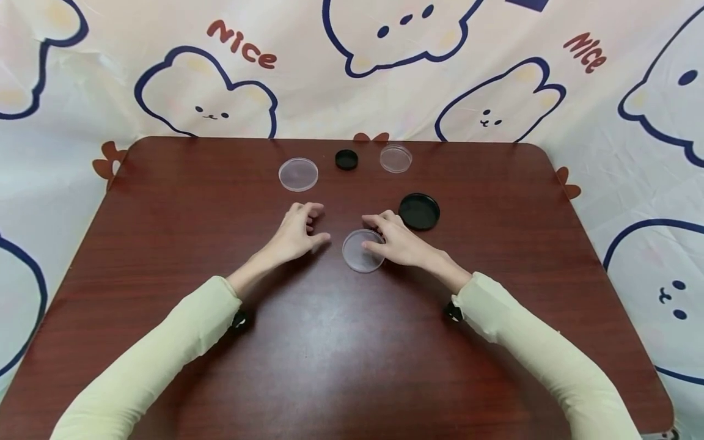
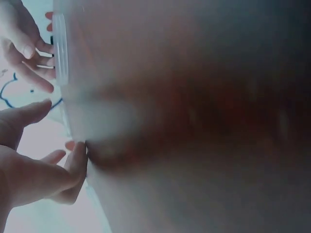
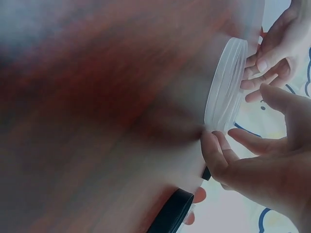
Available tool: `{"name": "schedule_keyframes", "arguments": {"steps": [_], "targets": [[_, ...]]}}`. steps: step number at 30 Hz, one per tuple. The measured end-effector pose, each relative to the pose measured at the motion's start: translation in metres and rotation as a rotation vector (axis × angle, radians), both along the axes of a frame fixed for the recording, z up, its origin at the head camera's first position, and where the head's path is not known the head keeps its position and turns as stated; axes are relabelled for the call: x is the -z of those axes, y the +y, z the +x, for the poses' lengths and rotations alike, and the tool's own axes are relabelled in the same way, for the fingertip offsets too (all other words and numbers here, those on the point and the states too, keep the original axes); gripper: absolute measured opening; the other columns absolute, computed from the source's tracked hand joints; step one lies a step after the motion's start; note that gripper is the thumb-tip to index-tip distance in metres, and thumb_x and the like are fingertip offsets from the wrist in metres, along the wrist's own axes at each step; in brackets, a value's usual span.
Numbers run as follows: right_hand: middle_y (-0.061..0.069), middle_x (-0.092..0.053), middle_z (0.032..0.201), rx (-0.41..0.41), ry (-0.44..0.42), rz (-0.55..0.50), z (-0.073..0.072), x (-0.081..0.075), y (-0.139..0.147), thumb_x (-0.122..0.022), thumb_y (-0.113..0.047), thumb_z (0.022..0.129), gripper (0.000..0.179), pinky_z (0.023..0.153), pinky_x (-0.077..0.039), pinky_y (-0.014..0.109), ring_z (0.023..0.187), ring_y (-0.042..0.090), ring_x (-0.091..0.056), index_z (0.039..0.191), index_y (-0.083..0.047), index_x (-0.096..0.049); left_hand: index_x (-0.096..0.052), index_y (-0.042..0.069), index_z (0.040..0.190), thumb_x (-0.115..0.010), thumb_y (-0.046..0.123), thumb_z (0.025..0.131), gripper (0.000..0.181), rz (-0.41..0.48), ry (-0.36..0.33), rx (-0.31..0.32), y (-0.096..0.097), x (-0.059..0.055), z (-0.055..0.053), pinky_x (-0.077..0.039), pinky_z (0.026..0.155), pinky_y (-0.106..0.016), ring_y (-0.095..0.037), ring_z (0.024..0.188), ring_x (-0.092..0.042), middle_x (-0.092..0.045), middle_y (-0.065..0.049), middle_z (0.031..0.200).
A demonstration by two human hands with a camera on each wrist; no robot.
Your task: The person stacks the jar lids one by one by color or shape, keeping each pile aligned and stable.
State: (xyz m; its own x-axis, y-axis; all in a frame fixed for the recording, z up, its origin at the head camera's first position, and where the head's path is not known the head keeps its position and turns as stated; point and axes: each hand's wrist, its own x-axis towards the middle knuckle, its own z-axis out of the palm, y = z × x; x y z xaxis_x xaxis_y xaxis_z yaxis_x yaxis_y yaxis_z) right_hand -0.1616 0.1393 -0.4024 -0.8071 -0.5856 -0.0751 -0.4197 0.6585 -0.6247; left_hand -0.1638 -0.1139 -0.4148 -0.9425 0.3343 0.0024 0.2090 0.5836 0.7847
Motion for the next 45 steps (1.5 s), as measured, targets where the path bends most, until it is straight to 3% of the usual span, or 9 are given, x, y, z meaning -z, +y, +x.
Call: {"name": "schedule_keyframes", "arguments": {"steps": [5, 13, 21, 25, 29, 32, 39, 45], "targets": [[0.021, -0.051, 0.123, 0.004, -0.001, -0.020, -0.015, 0.001, -0.010, -0.064, -0.020, 0.094, 0.055, 0.091, -0.038, 0.041, 0.111, 0.030, -0.042, 0.139, 0.004, -0.045, -0.047, -0.007, 0.133, -0.073, 0.005, 0.083, 0.058, 0.023, 0.037, -0.088, -0.012, 0.003, -0.014, -0.045, 0.089, -0.043, -0.037, 0.101, -0.051, -0.047, -0.025, 0.120], [0.023, -0.044, 0.122, 0.054, -0.019, -0.083, -0.048, 0.000, -0.037, -0.063, -0.010, 0.092, 0.052, 0.087, -0.047, 0.031, 0.105, 0.029, -0.051, 0.138, 0.005, -0.046, -0.044, -0.007, 0.135, -0.072, 0.003, 0.083, 0.060, 0.009, 0.077, -0.167, -0.033, 0.000, -0.040, -0.042, 0.091, -0.045, -0.040, 0.102, -0.051, -0.047, -0.027, 0.117], [0.022, -0.046, 0.125, 0.093, -0.020, -0.035, -0.082, -0.001, -0.078, -0.067, -0.010, 0.089, 0.056, 0.091, -0.043, 0.029, 0.107, 0.028, -0.054, 0.138, 0.004, -0.045, -0.036, -0.008, 0.139, -0.075, 0.002, 0.080, 0.071, -0.048, 0.107, -0.237, -0.052, 0.001, -0.067, -0.032, 0.094, -0.050, -0.043, 0.116, -0.032, -0.042, -0.031, 0.121], [0.022, -0.047, 0.127, 0.106, -0.009, 0.001, -0.096, -0.004, -0.095, -0.069, -0.010, 0.087, 0.061, 0.093, -0.041, 0.028, 0.110, 0.027, -0.050, 0.140, 0.005, -0.043, -0.034, -0.007, 0.141, -0.078, 0.005, 0.077, 0.078, -0.080, 0.073, -0.216, -0.056, 0.001, -0.082, -0.031, 0.096, -0.050, -0.043, 0.118, -0.031, -0.041, -0.030, 0.124], [0.021, -0.044, 0.136, 0.124, -0.025, 0.037, -0.108, -0.004, -0.110, -0.071, -0.011, 0.086, 0.067, 0.101, -0.035, 0.030, 0.125, 0.027, -0.038, 0.143, 0.004, -0.038, -0.030, -0.006, 0.144, -0.079, 0.006, 0.077, 0.084, -0.116, 0.032, -0.180, -0.057, 0.000, -0.092, -0.031, 0.097, -0.051, -0.044, 0.118, -0.030, -0.037, -0.030, 0.131], [0.019, -0.039, 0.142, 0.160, -0.052, 0.061, -0.114, -0.005, -0.121, -0.072, -0.012, 0.086, 0.072, 0.106, -0.031, 0.031, 0.132, 0.028, -0.031, 0.146, 0.002, -0.034, -0.028, -0.008, 0.145, -0.080, 0.006, 0.076, 0.087, -0.151, 0.026, -0.141, -0.059, 0.000, -0.096, -0.029, 0.099, -0.053, -0.046, 0.121, -0.028, -0.035, -0.031, 0.133], [0.022, -0.024, 0.146, 0.212, -0.100, 0.119, -0.124, -0.009, -0.139, -0.073, -0.013, 0.086, 0.080, 0.102, -0.033, 0.034, 0.129, 0.032, -0.029, 0.150, -0.002, -0.027, -0.029, -0.011, 0.144, -0.083, 0.007, 0.073, 0.091, -0.203, 0.029, -0.075, -0.062, -0.002, -0.105, -0.028, 0.101, -0.053, -0.048, 0.122, -0.029, -0.034, -0.034, 0.133], [0.021, -0.025, 0.148, 0.234, -0.091, 0.188, -0.127, -0.010, -0.143, -0.073, -0.018, 0.087, 0.080, 0.104, -0.032, 0.035, 0.129, 0.032, -0.028, 0.150, -0.003, -0.027, -0.032, -0.012, 0.142, -0.079, 0.008, 0.077, 0.083, -0.216, 0.000, -0.045, -0.063, -0.003, -0.111, -0.028, 0.101, -0.052, -0.044, 0.120, -0.031, -0.038, -0.033, 0.129]]}}
